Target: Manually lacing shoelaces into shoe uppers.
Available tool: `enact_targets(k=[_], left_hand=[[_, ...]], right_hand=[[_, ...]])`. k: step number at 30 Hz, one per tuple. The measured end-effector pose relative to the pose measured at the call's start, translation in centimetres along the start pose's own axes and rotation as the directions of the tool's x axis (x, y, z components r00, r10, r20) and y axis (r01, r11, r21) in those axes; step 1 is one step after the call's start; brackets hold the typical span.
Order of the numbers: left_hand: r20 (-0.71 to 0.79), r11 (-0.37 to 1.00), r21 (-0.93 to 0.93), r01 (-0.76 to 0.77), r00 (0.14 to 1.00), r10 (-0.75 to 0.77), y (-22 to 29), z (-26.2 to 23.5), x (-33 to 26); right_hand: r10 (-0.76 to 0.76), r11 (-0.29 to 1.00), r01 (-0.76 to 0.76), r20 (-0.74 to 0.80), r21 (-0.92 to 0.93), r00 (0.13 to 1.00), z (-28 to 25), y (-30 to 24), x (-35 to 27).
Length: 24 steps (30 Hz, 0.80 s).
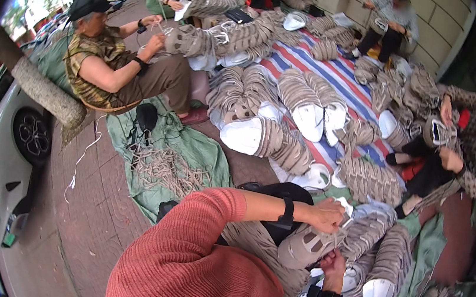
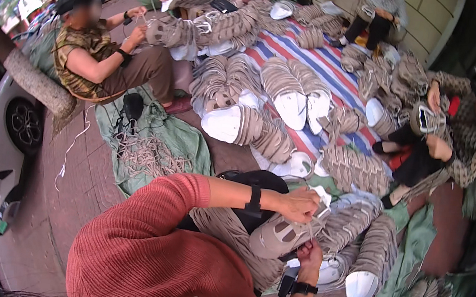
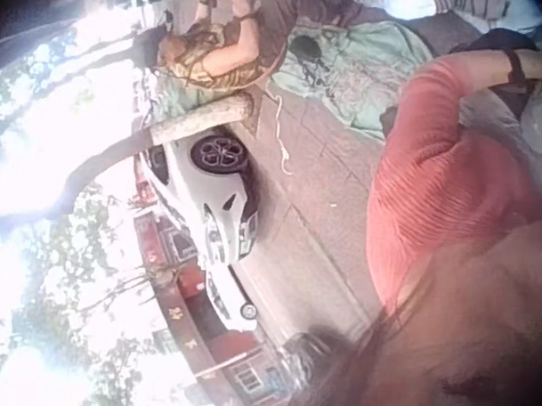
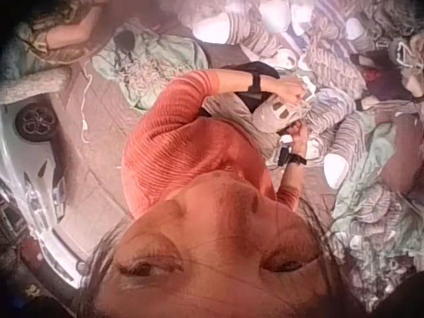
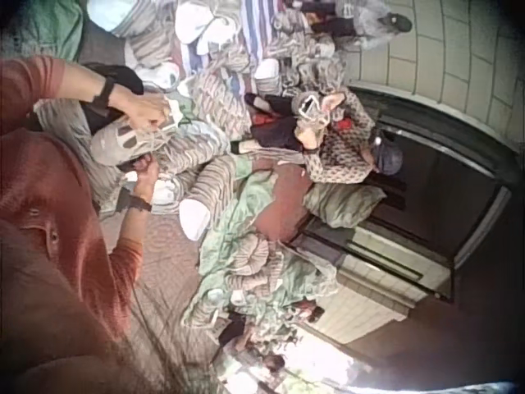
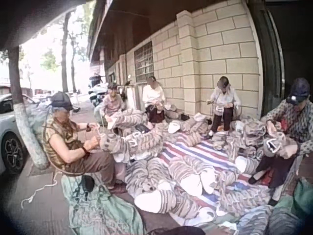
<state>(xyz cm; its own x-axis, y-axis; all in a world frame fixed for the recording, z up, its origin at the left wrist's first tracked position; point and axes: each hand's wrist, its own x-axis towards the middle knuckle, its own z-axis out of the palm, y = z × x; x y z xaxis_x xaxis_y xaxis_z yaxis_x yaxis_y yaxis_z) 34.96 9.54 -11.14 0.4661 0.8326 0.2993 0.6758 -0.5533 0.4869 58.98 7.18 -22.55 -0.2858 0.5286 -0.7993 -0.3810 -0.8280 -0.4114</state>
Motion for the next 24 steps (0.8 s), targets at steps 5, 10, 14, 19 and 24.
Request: enact_targets(k=[5,10,14,19,24], left_hand=[[0.261,0.292,-0.872,0.392,0.878,-0.401,-1.9,-4.0,-1.0],[0.198,-0.149,-0.98,0.13,0.632,-0.749,-9.4,-11.4,-8.0],[0.142,-0.179,-0.981,-0.07,0.366,-0.92,-14.8,-15.2,-15.5],[0.206,-0.151,-0.954,0.257,0.203,-0.957,-18.6,-17.1,-25.8],[0.383,-0.313,-0.863,0.396,0.112,-0.917,-19.4,-15.8,-31.7]], right_hand=[[-0.225,0.91,0.219,-0.024,0.353,0.974,-4.0,-2.6,-2.8],[-0.549,0.746,0.535,-0.087,0.397,0.831,-13.9,-2.9,-9.0],[-0.524,0.831,0.494,0.061,0.254,0.85,-27.0,1.1,-12.0],[0.048,0.569,-0.388,0.441,0.725,0.896,-36.2,4.6,-9.5],[-0.176,0.759,-0.459,0.824,0.462,0.539,-34.9,5.2,-3.8]])
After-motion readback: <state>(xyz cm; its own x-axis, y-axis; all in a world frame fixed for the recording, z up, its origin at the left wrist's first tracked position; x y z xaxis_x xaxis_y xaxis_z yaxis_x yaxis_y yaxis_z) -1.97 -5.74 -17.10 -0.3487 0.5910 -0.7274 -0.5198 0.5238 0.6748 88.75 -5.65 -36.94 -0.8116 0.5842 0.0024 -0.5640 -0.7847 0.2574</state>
